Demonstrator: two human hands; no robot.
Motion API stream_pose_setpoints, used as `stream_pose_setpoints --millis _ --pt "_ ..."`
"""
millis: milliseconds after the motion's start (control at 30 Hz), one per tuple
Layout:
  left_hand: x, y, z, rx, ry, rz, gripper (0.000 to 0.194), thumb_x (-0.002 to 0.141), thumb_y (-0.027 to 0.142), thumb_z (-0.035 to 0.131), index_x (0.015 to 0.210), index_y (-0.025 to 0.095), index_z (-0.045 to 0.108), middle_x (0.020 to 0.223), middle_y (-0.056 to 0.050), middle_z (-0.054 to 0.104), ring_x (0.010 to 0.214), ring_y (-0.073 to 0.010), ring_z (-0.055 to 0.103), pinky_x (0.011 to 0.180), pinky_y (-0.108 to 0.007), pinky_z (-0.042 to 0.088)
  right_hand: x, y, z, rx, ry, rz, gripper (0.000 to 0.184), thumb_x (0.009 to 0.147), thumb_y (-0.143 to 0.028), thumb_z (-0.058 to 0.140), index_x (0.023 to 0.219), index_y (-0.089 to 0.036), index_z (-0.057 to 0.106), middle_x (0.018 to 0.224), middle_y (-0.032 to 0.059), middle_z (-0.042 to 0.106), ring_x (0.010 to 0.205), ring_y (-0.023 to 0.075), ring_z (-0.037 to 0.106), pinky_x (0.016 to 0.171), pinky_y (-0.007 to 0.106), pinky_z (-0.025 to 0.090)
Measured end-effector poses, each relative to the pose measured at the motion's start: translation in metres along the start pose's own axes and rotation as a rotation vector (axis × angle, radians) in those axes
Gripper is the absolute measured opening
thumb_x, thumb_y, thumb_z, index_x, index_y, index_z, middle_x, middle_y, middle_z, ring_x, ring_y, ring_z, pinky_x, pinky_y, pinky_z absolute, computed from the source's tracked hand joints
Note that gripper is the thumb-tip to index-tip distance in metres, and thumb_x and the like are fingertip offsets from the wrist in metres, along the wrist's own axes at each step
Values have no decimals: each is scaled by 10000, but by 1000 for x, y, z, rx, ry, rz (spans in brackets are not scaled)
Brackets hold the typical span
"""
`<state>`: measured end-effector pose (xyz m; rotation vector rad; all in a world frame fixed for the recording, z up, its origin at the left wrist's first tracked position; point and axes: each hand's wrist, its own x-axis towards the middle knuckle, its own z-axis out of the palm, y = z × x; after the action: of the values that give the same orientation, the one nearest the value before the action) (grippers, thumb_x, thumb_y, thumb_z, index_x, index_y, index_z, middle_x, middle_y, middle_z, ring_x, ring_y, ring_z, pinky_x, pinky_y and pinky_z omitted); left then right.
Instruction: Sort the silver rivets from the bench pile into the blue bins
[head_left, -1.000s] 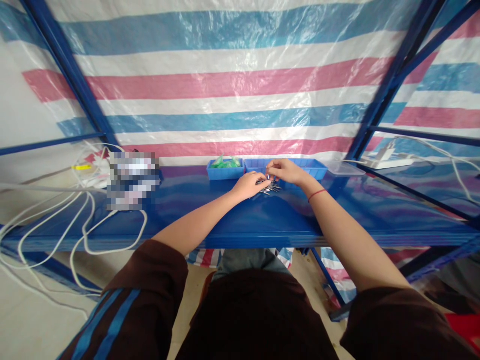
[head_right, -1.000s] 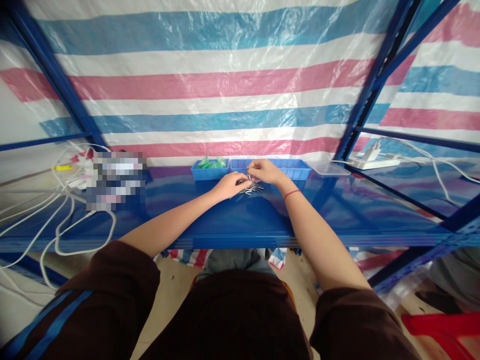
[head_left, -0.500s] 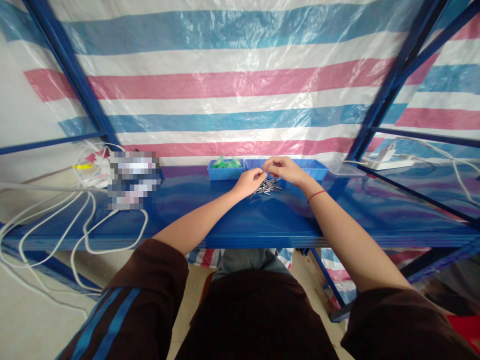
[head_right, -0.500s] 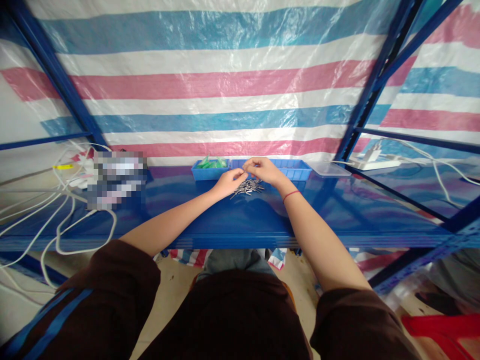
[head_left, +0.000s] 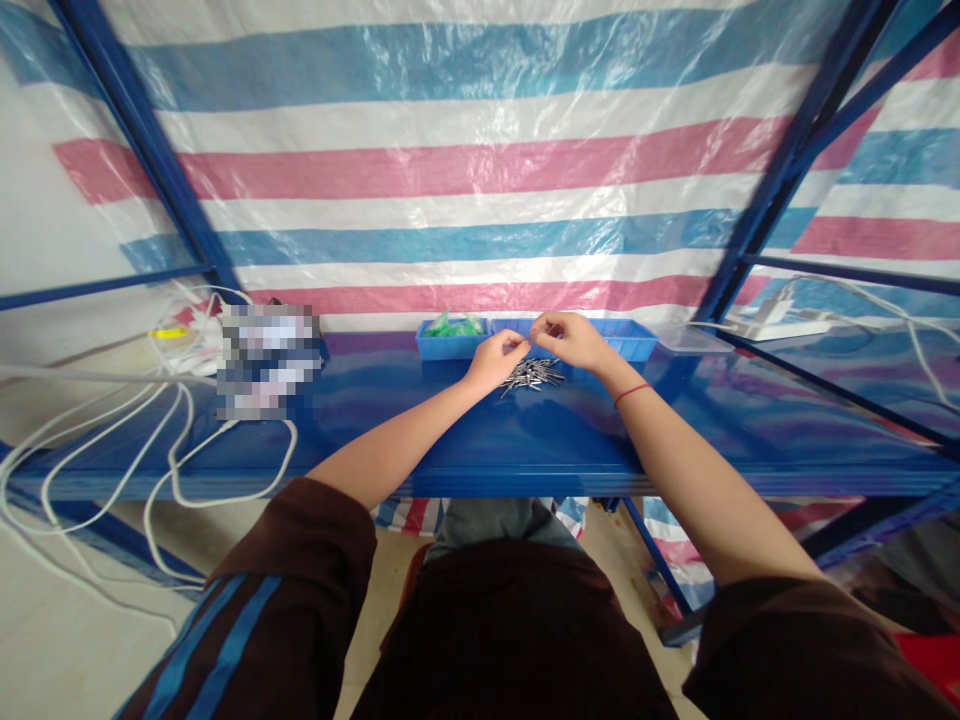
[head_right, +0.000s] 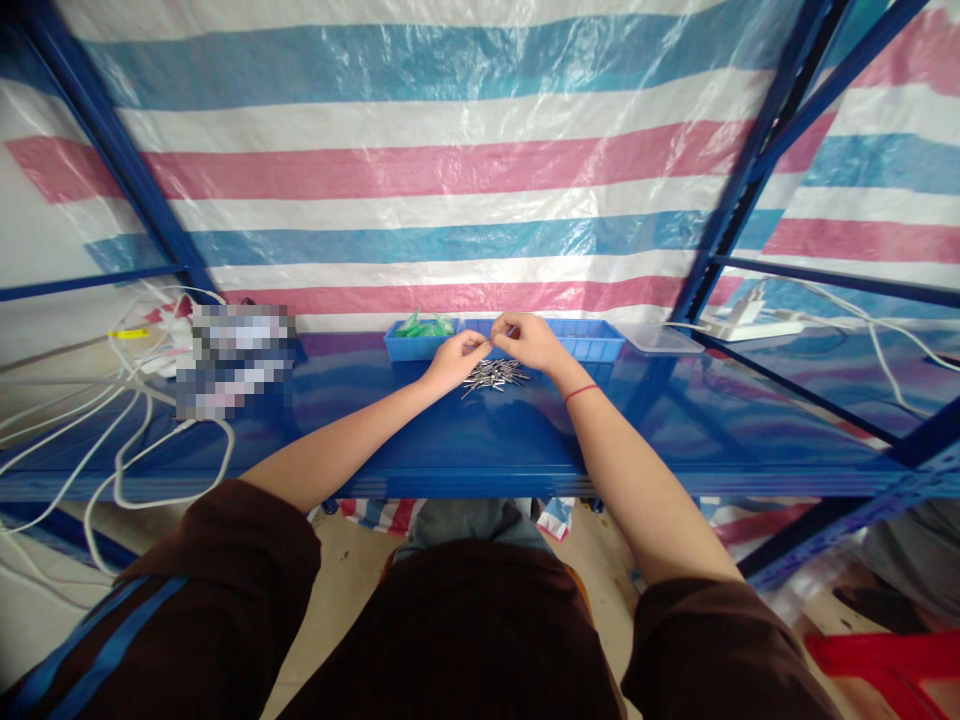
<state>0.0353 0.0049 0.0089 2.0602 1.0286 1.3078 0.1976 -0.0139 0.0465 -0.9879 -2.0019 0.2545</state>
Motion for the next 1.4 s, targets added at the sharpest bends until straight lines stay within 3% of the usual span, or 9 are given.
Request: stream_pose_setpoints --millis 133,233,433,533,667,833,967,1233,1400 --pt "2 -1 -2 35 61 -4 124 833 278 595 845 155 610 898 -38 685 840 -140 628 830 -267 472 0 1 -2 -16 -43 49 158 723 -277 532 705 -144 616 708 41 627 651 138 531 660 287 425" --pt "2 -4 -3 83 31 -18 201 850 313 582 972 156 602 939 -52 681 843 -149 632 824 -280 480 2 9 -5 40 -44 244 181 753 -298 545 676 -146 605 627 28 588 557 121 504 578 270 423" --pt "-9 -1 -5 480 -206 168 340 846 424 561 1110 216 610 1117 -84 627 1118 -271 548 931 -429 424 -1 43 -24 126 428 704 174 776 -303 580 695 -150 592 504 -8 492 435 93 410 426 228 349" --pt "-12 2 -4 578 -362 176 380 836 498 542 1116 257 634 1209 -79 596 1184 -308 503 963 -480 390 -6 55 -35 57 466 797 315 835 -403 516 783 -122 649 486 -3 497 404 96 380 439 253 367" --pt "-11 1 -4 585 -487 202 328 874 441 503 1102 262 656 1253 -57 597 1169 -256 531 975 -402 402 -7 55 -39 -96 387 756 445 873 -465 435 811 -103 686 474 13 505 434 120 434 523 276 407" --pt "-9 -1 -5 557 -447 284 220 888 289 486 944 245 694 1076 -28 668 1048 -194 595 898 -312 446 -2 37 -30 -271 158 522 359 841 -387 480 731 -117 690 495 26 546 534 149 515 588 274 393" --pt "-11 0 -4 598 -415 301 219 893 285 476 904 229 688 1096 -36 643 1043 -196 591 860 -307 452 -3 24 -25 -327 -65 355 340 809 -385 503 611 -145 639 515 18 561 544 137 500 572 270 368" --pt "-9 4 -7 577 -207 252 239 919 287 439 959 215 663 998 -53 628 956 -194 592 848 -305 439 -6 8 -21 45 -419 362 219 733 -349 594 797 -166 693 651 8 615 582 130 538 526 252 428" --pt "-5 1 -7 495 -169 234 219 911 285 465 935 193 662 913 -47 648 877 -186 595 814 -298 445 -6 5 -18 126 -389 346 229 693 -352 665 801 -152 694 657 13 632 585 118 549 531 241 439"
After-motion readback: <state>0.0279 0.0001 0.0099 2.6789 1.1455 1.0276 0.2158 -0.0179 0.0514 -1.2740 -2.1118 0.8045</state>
